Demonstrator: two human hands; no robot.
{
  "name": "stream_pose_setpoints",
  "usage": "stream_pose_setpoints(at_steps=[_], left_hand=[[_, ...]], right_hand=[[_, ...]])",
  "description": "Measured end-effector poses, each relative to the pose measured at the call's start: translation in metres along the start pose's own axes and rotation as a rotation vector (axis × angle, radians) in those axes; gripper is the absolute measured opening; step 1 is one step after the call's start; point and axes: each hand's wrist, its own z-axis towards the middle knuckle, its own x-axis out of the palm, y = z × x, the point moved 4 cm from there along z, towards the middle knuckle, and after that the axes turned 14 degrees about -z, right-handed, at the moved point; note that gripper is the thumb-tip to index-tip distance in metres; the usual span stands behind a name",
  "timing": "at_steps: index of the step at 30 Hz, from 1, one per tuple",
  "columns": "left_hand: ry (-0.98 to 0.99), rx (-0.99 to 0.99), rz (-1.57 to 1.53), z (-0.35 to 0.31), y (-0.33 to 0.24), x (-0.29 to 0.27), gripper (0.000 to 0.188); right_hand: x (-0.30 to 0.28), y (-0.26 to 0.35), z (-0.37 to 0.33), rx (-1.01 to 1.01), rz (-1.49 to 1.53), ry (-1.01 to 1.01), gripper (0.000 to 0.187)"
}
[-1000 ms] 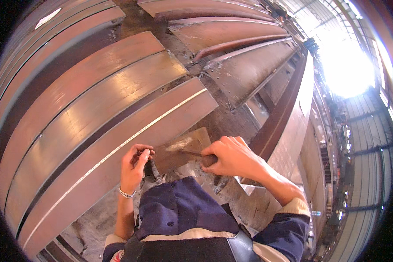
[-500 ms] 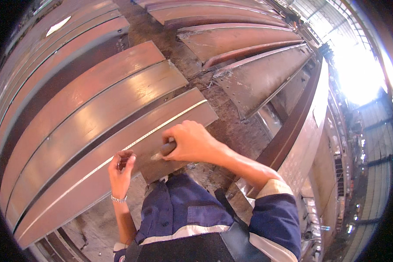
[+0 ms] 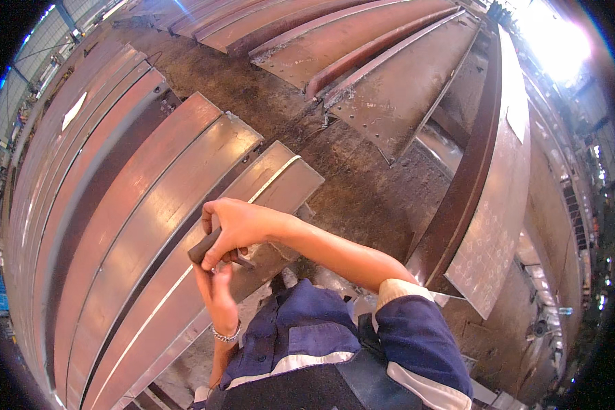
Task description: The person measures and marks large metal sheets in a workshop using a tape measure and a marker. They repeatedly extend the tape measure along the sheet, mark measurement points, and occasionally consult a document placed on the sheet.
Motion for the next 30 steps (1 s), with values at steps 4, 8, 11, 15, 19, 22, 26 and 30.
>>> stream_pose_setpoints(at_steps=[4,8,11,15,19,22,26,30], left_hand=[[-0.033,0.018,-0.174,0.013,0.0,0.014,0.048],[-0.354,0.155,-0.046,0.023,0.01,0.031,0.048],[-0.307,0.185,-0.144,0.026,0.009,0.036,0.034],[-0.337,0.252,-0.138,0.021,0.007,0.037,0.025],[-0.394,0.214,-0.159,0.021,0.011,0.037,0.025],[-0.322,0.258,-0.044,0.025,0.008,0.038,0.036],[-0.34,0.257,-0.012,0.024,0.009,0.037,0.034],[-0.34,0.269,-0.026,0.024,0.01,0.038,0.034]], right_hand=[[-0.003,-0.012,0.014,0.034,0.142,0.028,0.056],[-0.017,-0.043,0.015,-0.159,0.441,0.064,0.057],[-0.094,-0.117,0.005,-0.122,0.216,-0.361,0.043],[-0.166,-0.257,-0.02,0.447,0.178,-0.943,0.037],[-0.152,-0.34,-0.019,0.84,-0.006,-0.747,0.062],[-0.141,-0.359,-0.007,0.722,0.382,-0.711,0.071],[-0.139,-0.361,0.0,0.68,0.5,-0.662,0.075],[-0.133,-0.362,0.002,0.683,0.451,-0.803,0.065]])
